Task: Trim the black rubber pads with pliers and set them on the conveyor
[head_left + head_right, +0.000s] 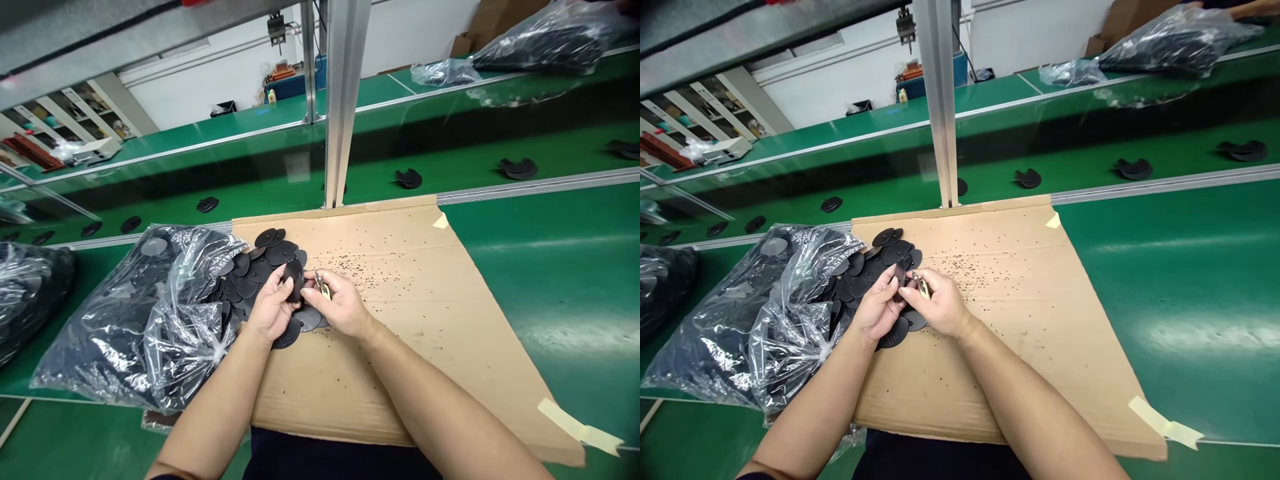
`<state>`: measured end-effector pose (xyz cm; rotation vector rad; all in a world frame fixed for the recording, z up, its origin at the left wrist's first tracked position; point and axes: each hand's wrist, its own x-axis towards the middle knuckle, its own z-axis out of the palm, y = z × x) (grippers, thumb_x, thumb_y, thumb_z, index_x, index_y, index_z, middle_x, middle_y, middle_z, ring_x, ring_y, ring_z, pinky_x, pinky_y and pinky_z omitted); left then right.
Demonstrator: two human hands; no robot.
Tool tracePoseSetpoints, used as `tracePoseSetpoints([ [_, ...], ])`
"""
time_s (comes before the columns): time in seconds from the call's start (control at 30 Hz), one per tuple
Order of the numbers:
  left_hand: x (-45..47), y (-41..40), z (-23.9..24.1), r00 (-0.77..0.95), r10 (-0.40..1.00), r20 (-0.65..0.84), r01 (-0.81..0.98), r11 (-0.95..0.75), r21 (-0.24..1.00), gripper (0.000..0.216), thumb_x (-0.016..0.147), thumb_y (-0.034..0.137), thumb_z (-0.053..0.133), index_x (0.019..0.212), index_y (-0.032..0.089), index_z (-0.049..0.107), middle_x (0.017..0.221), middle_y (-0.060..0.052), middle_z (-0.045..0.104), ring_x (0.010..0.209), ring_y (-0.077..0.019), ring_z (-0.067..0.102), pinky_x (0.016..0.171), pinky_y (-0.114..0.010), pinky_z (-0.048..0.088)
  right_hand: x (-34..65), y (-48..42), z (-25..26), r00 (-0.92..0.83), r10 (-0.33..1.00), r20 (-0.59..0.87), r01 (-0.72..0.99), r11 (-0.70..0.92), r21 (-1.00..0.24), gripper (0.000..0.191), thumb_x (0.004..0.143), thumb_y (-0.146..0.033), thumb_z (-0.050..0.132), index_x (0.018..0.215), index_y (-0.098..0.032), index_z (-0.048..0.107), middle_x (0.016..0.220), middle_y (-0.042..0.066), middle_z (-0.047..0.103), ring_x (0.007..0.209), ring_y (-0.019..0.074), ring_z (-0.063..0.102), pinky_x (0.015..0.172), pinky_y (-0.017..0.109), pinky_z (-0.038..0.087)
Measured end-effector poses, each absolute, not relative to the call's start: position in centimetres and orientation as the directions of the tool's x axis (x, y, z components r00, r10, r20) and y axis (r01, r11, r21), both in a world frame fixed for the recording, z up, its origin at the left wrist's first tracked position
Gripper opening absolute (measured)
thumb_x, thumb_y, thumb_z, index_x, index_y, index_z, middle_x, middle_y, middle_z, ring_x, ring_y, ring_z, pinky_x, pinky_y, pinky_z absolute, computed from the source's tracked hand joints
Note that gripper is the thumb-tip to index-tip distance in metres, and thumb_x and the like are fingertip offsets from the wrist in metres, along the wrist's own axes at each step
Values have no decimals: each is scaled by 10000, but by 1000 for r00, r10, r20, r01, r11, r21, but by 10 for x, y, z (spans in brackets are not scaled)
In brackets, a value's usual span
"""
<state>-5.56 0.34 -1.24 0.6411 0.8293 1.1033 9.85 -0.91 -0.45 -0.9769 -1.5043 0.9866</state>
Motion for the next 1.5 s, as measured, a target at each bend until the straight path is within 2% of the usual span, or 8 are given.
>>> tracePoseSetpoints([
  [0.2,-59,3,-9,301,880,-368,-502,475,723,558,655,293,827,1141,183,576,791,-9,570,592,-97,527,454,-174,402,97,-11,-8,-120,835,537,281,547,-788,139,869,-229,530,956,-193,633,853,49,670,802,178,629,786,330,511],
  [0.57,-58,1,-16,340,882,-326,-499,463,732,633,636,364,856,1159,151,569,748,-2,545,578,-80,508,416,-141,372,100,-7,-13,-270,647,713,447,740,-502,203,890,-201,457,1014,-162,613,900,96,658,843,213,604,796,387,513],
  [0.7,-53,1,-13,259,917,-303,-536,398,745,565,625,311,858,1104,151,605,833,-25,599,621,-84,542,489,-159,433,100,-5,-12,-211,693,689,400,705,-586,175,899,-212,485,1017,-181,610,910,84,650,851,210,602,797,380,511],
  [0.83,-49,12,-2,3,968,-253,-517,218,828,512,598,206,836,1055,154,612,1047,-74,636,876,-168,618,755,-264,523,112,3,-18,148,765,627,359,549,-755,176,877,-266,565,1023,-178,609,909,85,632,817,202,608,762,358,522],
  [1.0,-65,73,21,-266,946,185,22,-186,982,376,717,240,710,1077,165,629,1052,-75,639,984,-233,602,947,-386,466,129,21,-32,464,713,527,372,383,-846,240,878,-344,558,1012,-153,616,879,94,638,786,209,613,772,370,528],
  [1.1,-77,128,39,-188,846,499,616,-294,731,306,792,194,619,1095,156,644,1146,-99,581,1125,-251,524,1045,-355,375,131,25,-36,444,707,550,408,387,-827,238,874,-347,560,997,-152,619,891,95,639,800,211,610,787,374,525],
  [1.23,-69,184,51,22,905,425,879,-220,423,570,763,190,682,1302,112,512,1328,-156,444,1235,-286,426,1079,-345,321,131,25,-37,437,701,564,426,392,-816,224,880,-333,553,1002,-156,616,910,94,635,813,210,608,803,380,521],
  [1.5,14,233,17,98,986,133,881,-148,449,464,829,239,639,1259,91,548,1300,-185,478,1168,-283,493,1015,-328,361,134,31,-43,453,691,563,456,362,-813,244,890,-355,542,1016,-157,606,912,106,631,854,230,603,840,416,512],
])
